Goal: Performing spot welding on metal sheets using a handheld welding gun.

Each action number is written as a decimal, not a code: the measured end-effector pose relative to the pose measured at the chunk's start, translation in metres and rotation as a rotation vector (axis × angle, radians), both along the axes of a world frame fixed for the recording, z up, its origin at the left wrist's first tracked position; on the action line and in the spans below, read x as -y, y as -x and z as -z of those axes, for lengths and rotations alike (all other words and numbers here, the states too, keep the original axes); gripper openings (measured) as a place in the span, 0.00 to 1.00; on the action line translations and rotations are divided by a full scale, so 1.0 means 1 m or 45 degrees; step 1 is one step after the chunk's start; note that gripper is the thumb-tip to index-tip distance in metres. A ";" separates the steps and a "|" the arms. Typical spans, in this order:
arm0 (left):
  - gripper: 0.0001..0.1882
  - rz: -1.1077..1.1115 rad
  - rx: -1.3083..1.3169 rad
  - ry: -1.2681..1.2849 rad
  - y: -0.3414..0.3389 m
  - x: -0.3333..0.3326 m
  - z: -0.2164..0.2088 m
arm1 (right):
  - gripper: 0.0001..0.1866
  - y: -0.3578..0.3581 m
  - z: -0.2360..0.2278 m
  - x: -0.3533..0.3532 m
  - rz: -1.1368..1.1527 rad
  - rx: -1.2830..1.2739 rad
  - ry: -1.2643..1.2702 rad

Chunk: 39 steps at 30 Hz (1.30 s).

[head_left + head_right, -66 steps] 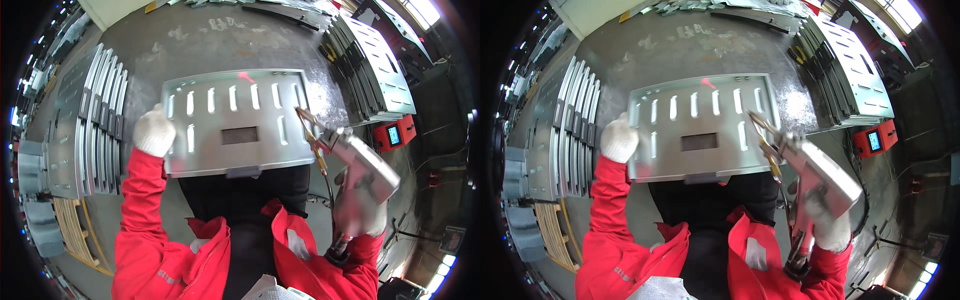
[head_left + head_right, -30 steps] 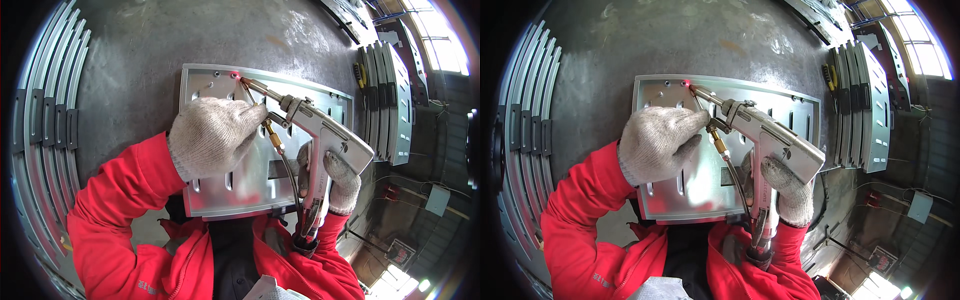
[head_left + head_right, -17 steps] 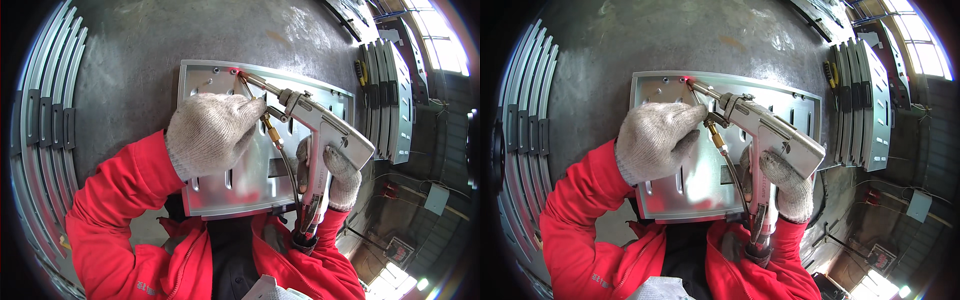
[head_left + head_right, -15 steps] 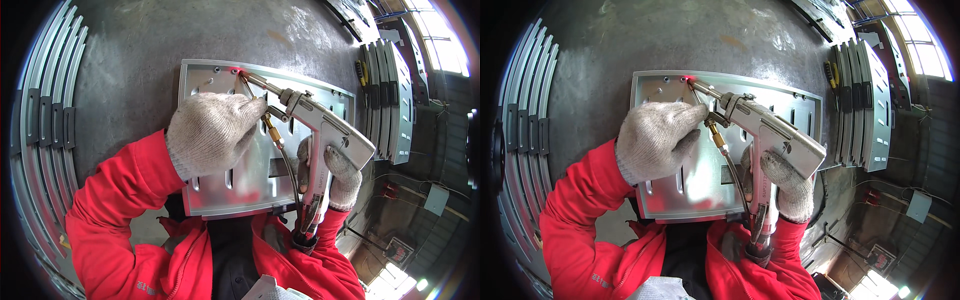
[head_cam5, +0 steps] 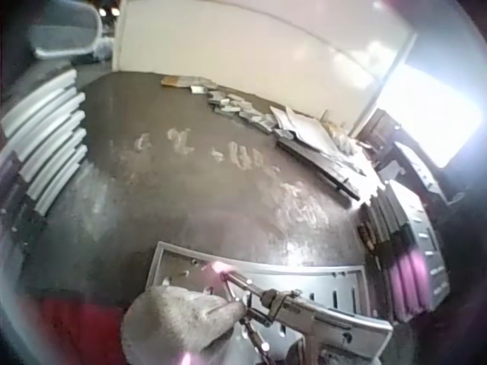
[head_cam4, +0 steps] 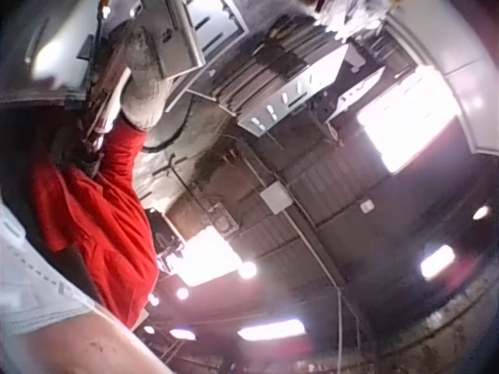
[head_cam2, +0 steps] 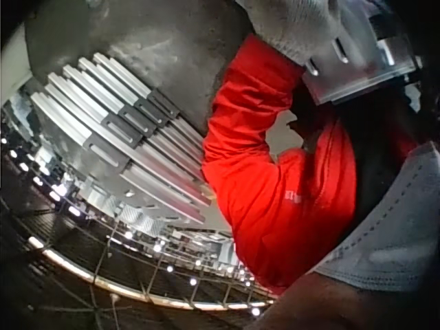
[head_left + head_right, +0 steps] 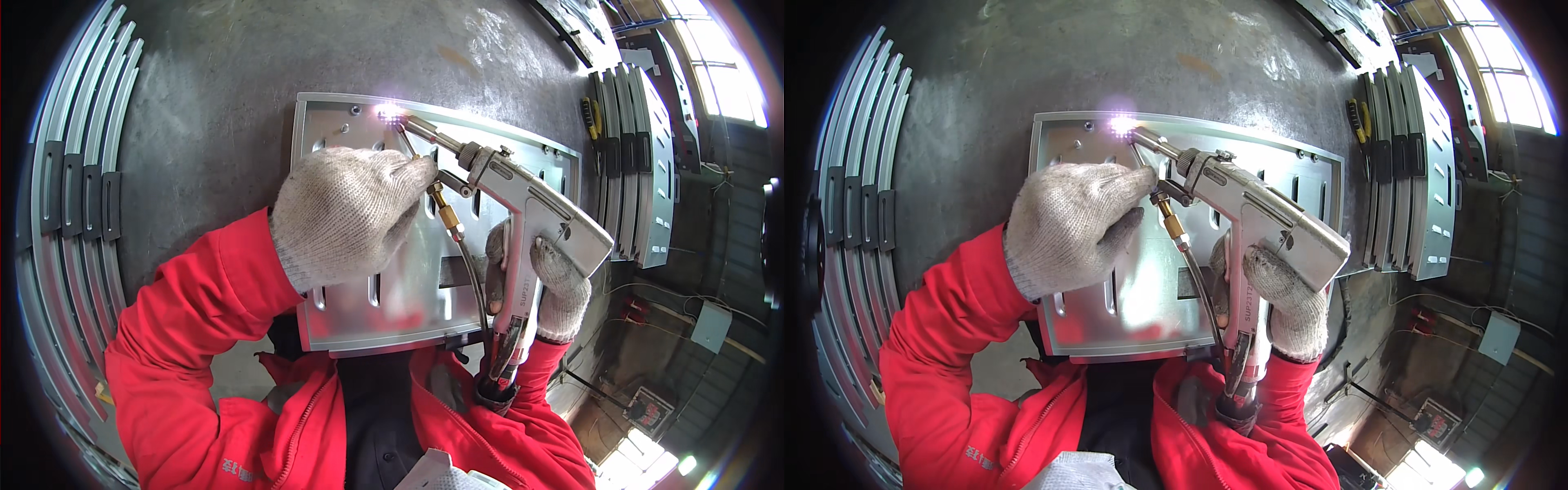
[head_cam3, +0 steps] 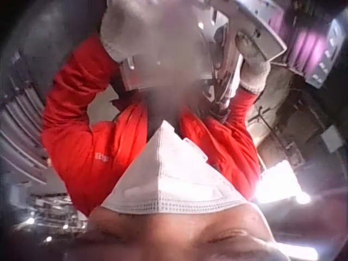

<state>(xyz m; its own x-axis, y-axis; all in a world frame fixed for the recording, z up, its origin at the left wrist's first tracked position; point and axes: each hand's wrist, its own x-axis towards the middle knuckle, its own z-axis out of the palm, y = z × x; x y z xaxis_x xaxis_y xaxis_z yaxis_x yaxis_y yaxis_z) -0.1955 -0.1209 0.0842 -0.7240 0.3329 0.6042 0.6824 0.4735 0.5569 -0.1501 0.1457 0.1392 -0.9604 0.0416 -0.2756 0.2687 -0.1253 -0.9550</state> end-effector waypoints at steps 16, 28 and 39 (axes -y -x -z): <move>0.21 0.017 -0.004 0.014 0.000 0.000 -0.002 | 0.31 -0.009 0.015 -0.019 -0.065 0.004 0.109; 0.29 -0.062 0.063 0.033 -0.012 0.002 -0.008 | 0.28 -0.015 -0.046 0.011 -0.408 -0.360 -0.594; 0.27 -0.150 0.309 -0.032 -0.022 0.003 0.003 | 0.29 -0.026 -0.061 0.071 -1.113 -0.359 -1.637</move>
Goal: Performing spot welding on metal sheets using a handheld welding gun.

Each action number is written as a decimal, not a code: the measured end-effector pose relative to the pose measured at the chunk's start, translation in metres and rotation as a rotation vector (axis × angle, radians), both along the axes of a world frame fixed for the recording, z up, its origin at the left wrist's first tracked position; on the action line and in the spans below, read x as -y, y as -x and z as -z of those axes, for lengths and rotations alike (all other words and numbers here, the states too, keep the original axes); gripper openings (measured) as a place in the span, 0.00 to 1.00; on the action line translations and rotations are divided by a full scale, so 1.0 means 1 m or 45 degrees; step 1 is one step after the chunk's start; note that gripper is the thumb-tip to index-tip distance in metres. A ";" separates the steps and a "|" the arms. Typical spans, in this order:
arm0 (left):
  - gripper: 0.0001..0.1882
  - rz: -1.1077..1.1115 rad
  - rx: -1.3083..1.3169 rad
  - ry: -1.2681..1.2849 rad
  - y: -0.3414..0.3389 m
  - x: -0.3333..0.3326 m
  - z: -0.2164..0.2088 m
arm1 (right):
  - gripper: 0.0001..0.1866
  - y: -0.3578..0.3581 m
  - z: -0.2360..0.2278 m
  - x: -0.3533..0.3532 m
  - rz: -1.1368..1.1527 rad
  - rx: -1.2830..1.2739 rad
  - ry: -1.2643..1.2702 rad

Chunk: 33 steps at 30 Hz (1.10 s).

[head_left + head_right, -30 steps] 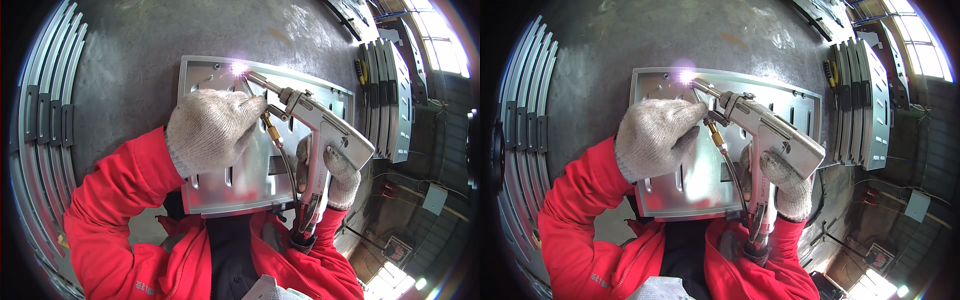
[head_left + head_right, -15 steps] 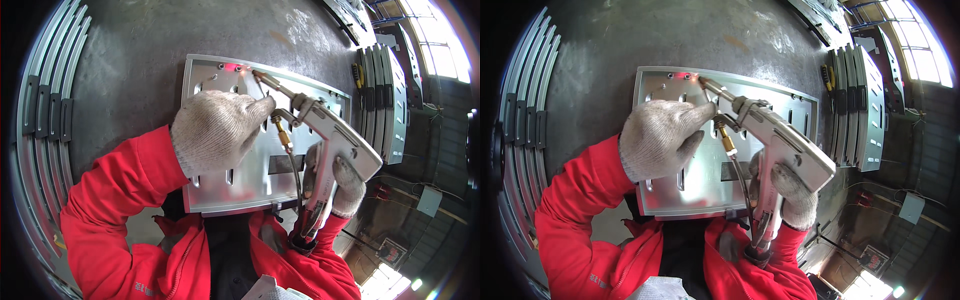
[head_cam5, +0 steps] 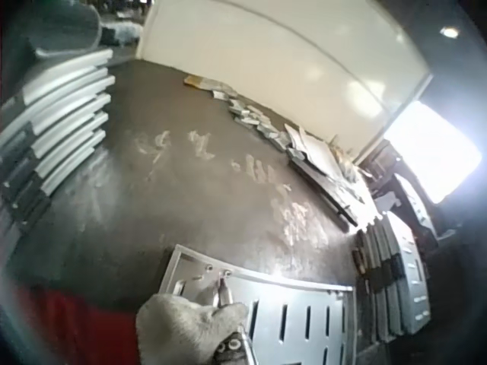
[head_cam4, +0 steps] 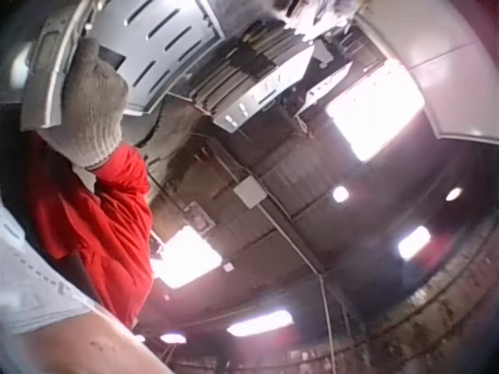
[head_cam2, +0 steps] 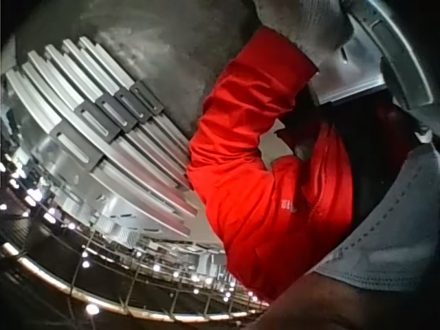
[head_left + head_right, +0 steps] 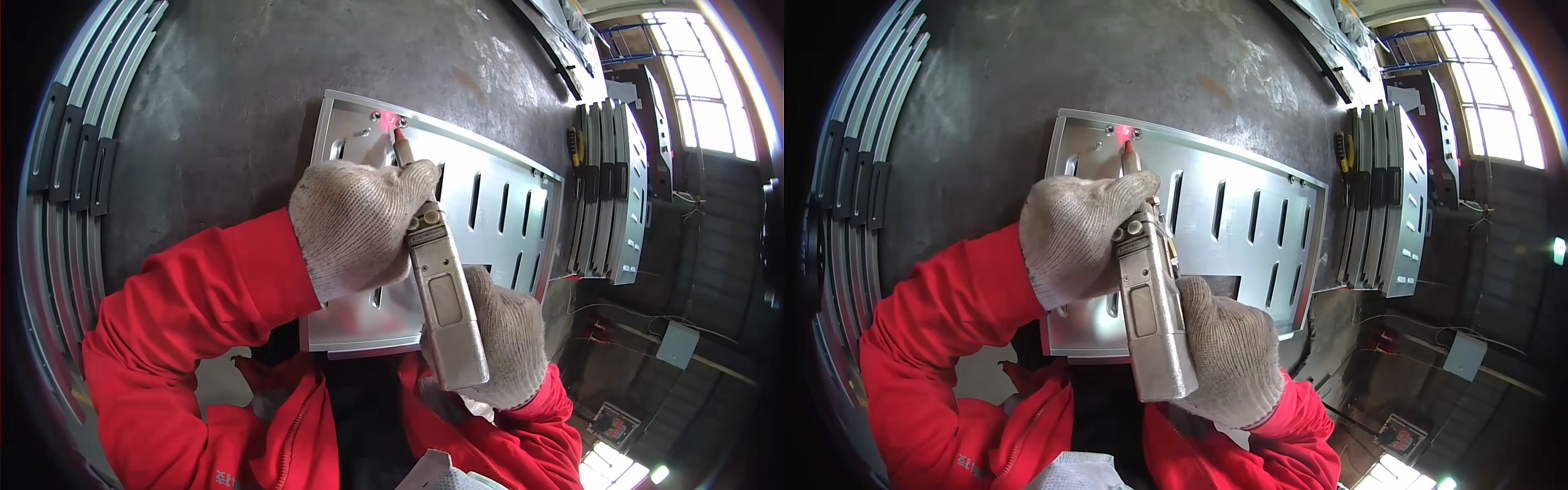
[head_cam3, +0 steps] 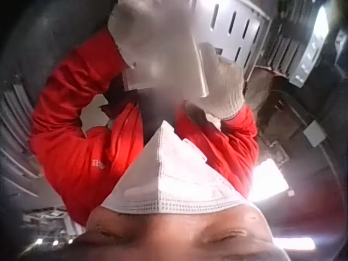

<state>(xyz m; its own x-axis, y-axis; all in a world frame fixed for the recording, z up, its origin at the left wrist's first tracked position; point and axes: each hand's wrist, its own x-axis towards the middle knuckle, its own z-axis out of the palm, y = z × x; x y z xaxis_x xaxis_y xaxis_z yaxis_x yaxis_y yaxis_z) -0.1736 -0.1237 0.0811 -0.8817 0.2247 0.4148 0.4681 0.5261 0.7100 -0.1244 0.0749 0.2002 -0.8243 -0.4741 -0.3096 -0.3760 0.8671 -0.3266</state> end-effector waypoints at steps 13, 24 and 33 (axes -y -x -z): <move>0.22 0.017 -0.033 0.021 0.006 0.002 -0.003 | 0.38 -0.003 0.008 0.000 -0.089 -0.086 -0.096; 0.16 -0.051 -0.123 -0.010 0.009 0.001 0.000 | 0.26 -0.001 0.009 0.010 -0.087 -0.143 -0.080; 0.19 -0.088 -0.060 0.011 0.005 0.000 0.000 | 0.25 -0.004 0.011 0.013 -0.084 -0.166 -0.105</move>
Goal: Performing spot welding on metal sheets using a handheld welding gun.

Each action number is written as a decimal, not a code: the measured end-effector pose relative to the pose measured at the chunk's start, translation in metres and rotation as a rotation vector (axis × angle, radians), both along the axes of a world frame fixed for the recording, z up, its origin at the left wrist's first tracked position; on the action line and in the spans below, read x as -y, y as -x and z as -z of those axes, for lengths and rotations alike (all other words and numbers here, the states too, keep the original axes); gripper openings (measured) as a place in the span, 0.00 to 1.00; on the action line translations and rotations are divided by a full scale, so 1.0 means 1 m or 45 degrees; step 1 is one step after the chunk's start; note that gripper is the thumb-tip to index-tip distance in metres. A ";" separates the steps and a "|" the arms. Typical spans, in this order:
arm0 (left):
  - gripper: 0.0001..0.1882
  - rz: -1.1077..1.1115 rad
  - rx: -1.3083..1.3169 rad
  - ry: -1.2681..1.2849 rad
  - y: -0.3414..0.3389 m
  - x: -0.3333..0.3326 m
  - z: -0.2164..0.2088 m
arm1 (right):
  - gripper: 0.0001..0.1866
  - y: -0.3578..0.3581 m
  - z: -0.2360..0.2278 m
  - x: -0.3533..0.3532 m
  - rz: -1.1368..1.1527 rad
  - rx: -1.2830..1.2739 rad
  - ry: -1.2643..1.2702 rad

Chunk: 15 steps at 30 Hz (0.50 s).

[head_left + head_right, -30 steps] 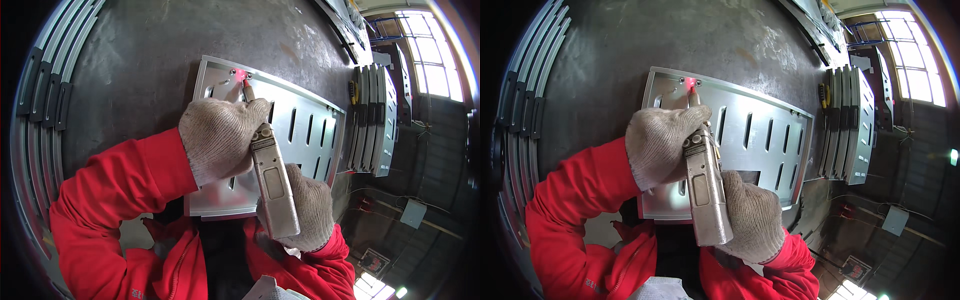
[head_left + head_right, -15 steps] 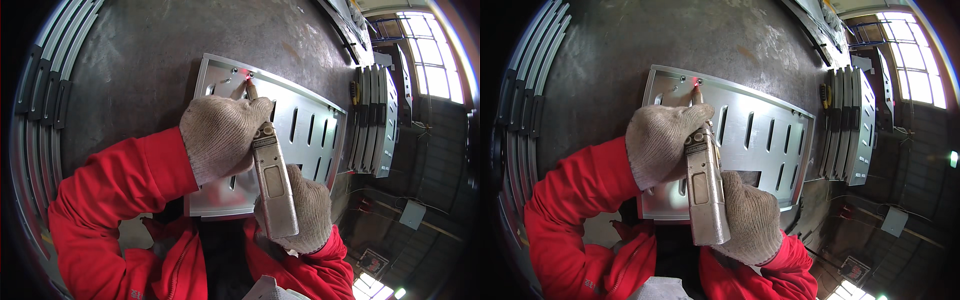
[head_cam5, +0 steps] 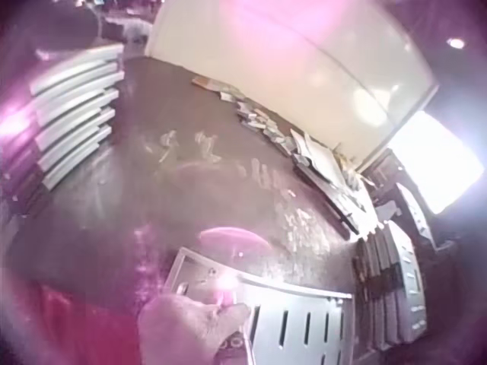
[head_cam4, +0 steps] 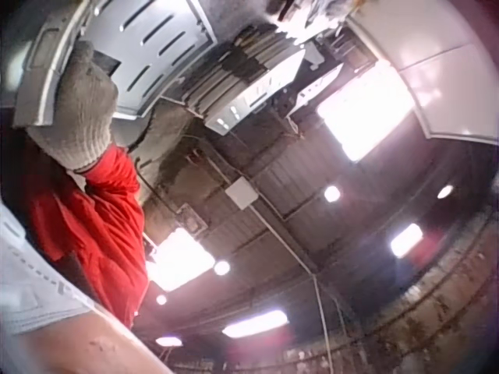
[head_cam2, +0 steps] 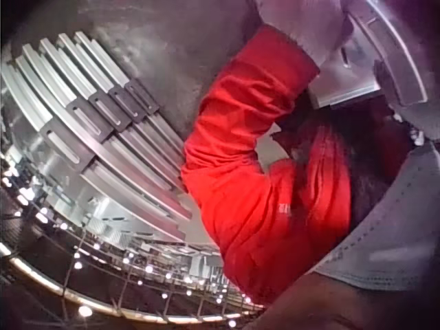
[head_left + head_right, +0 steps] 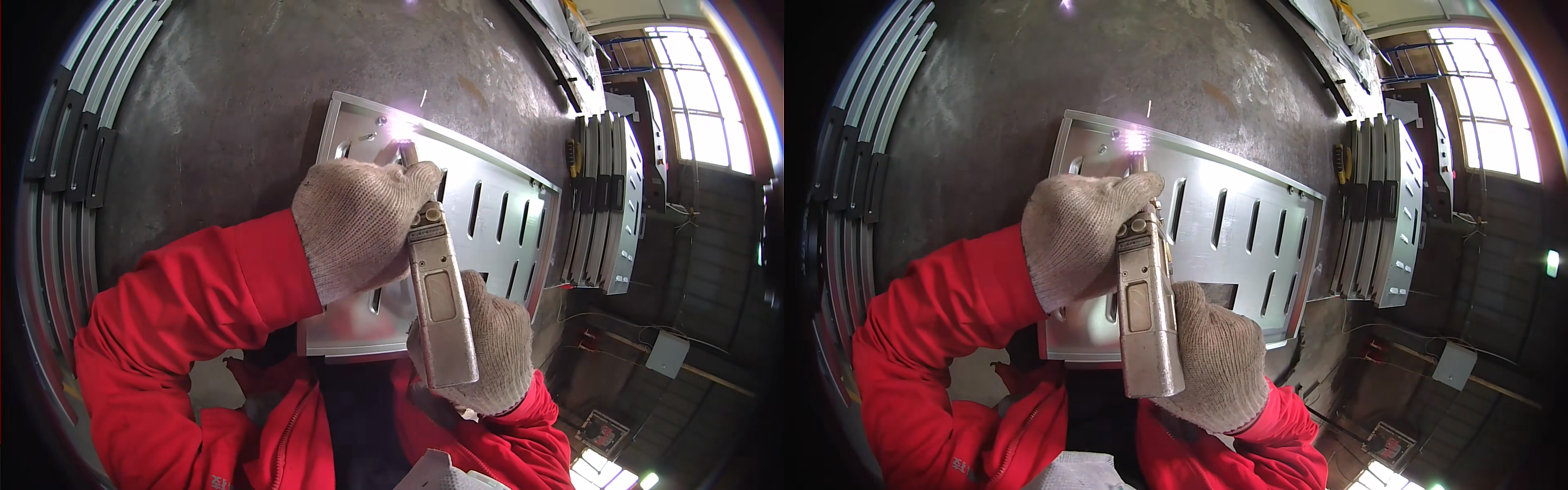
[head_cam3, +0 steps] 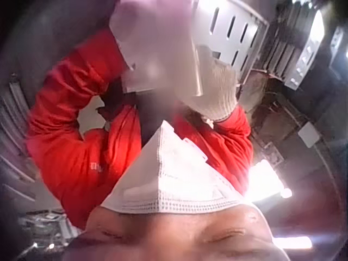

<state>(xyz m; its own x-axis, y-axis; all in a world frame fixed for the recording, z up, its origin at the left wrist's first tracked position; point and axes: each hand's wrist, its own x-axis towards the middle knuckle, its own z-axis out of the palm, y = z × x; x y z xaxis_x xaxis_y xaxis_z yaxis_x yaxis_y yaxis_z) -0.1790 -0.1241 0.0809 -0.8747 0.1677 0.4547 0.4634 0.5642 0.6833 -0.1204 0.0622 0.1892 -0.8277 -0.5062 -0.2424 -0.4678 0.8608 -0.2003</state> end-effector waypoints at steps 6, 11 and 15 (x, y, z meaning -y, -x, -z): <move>0.19 -0.013 -0.016 -0.013 0.000 0.000 -0.001 | 0.30 0.000 0.004 -0.005 -0.016 -0.007 0.059; 0.19 -0.008 -0.035 -0.042 0.001 -0.002 0.003 | 0.34 0.000 0.005 -0.009 -0.002 0.025 0.116; 0.18 0.001 -0.046 -0.038 0.002 -0.002 0.005 | 0.32 -0.001 0.002 -0.006 0.023 0.047 0.089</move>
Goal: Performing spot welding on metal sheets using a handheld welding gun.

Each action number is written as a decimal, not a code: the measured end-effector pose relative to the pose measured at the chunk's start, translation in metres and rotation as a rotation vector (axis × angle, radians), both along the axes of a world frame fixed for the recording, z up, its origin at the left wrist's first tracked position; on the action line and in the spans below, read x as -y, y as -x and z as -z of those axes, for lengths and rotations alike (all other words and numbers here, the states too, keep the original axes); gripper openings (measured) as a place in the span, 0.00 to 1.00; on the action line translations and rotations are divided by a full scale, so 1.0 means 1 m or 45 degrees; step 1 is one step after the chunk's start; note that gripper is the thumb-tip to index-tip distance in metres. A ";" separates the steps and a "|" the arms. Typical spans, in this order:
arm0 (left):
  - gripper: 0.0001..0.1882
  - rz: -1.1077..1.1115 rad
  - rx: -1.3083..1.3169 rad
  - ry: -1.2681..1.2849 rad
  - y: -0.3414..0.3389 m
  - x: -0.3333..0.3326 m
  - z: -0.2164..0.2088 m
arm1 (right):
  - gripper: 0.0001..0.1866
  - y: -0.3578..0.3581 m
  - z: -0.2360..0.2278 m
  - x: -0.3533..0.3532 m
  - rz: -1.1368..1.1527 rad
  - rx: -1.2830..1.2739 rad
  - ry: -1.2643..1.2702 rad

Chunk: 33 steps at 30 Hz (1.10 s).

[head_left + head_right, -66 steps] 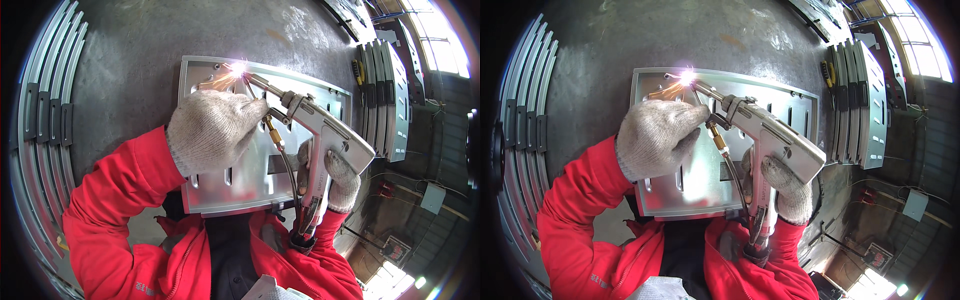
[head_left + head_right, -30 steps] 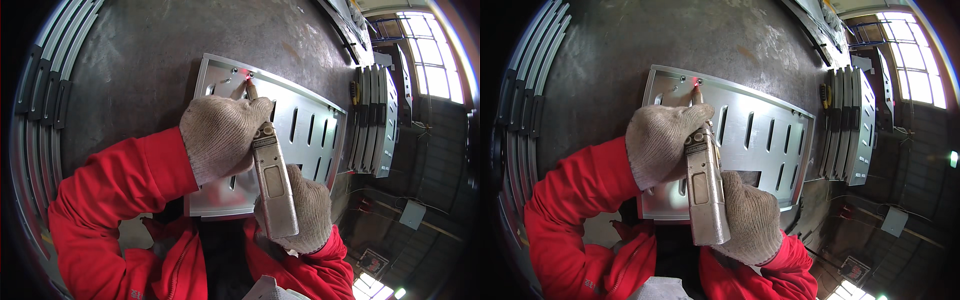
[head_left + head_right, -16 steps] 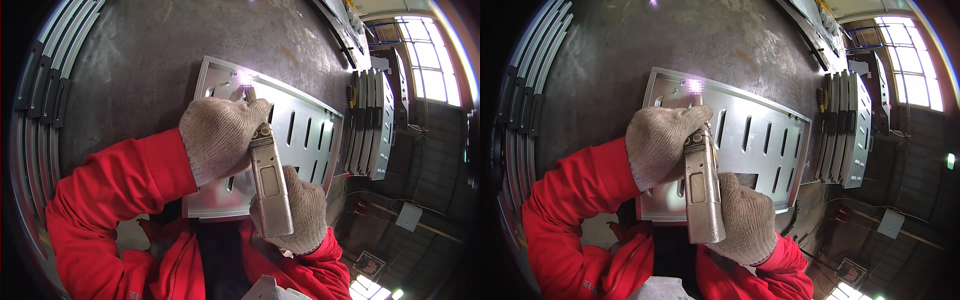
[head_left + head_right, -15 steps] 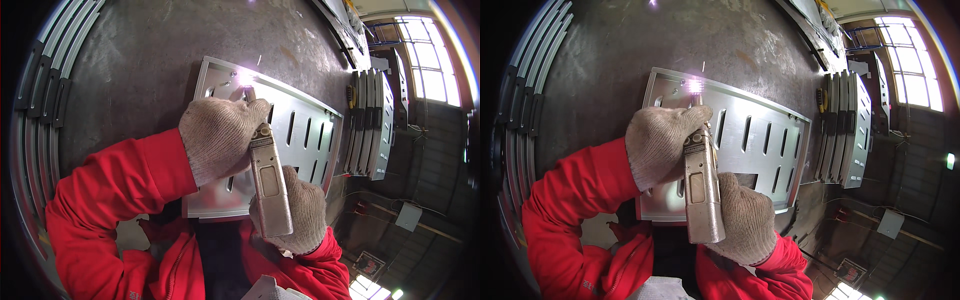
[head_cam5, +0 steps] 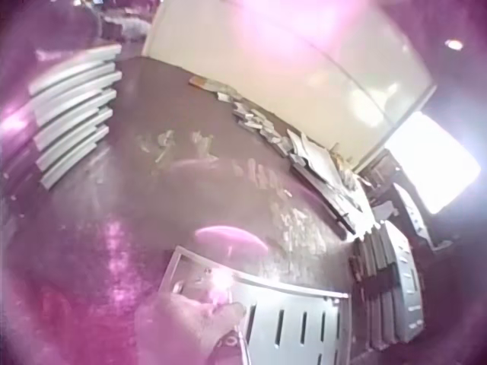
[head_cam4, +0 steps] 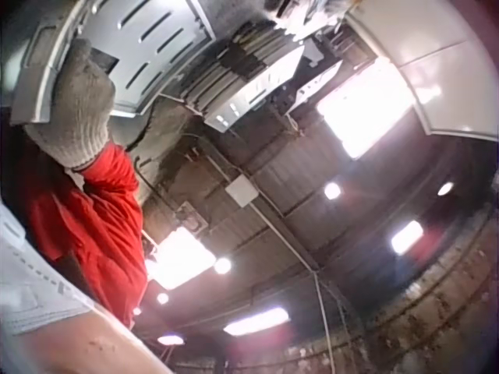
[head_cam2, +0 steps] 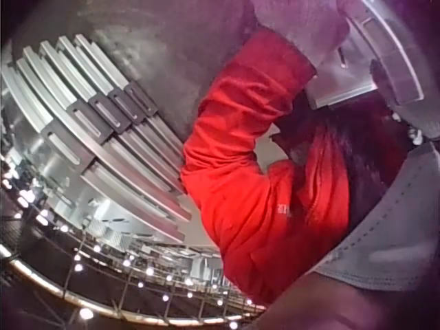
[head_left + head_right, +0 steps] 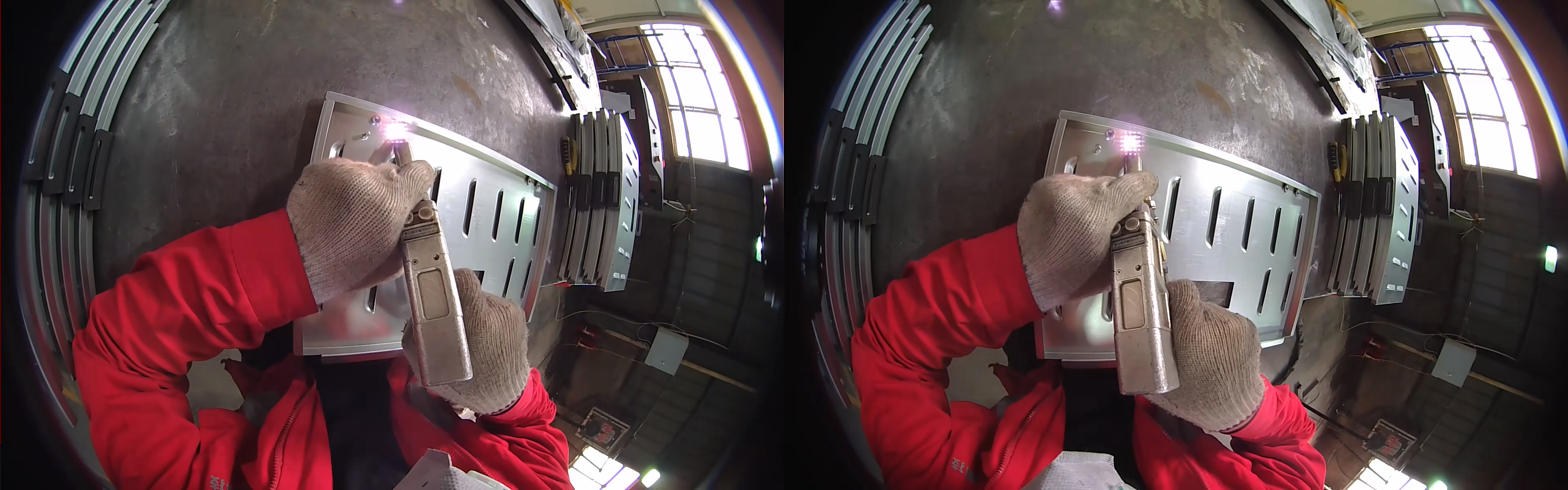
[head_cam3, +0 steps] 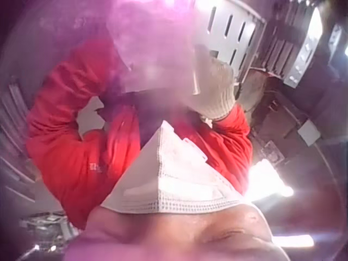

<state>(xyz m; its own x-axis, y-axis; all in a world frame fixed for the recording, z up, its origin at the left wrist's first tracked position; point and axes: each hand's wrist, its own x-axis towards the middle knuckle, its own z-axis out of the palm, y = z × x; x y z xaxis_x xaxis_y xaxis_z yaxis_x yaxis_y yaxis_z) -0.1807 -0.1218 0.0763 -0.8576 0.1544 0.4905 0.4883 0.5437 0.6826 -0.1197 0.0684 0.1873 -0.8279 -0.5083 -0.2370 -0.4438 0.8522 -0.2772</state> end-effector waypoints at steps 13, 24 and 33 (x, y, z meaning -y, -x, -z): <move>0.16 0.052 0.053 0.062 -0.002 0.001 -0.010 | 0.28 -0.006 -0.002 -0.003 -0.042 -0.094 -0.020; 0.13 0.211 -0.135 0.012 0.002 -0.001 -0.025 | 0.25 0.013 -0.041 -0.043 0.441 0.177 0.486; 0.12 0.101 -0.035 0.091 0.000 -0.004 -0.011 | 0.24 0.031 0.004 -0.028 0.410 0.144 0.499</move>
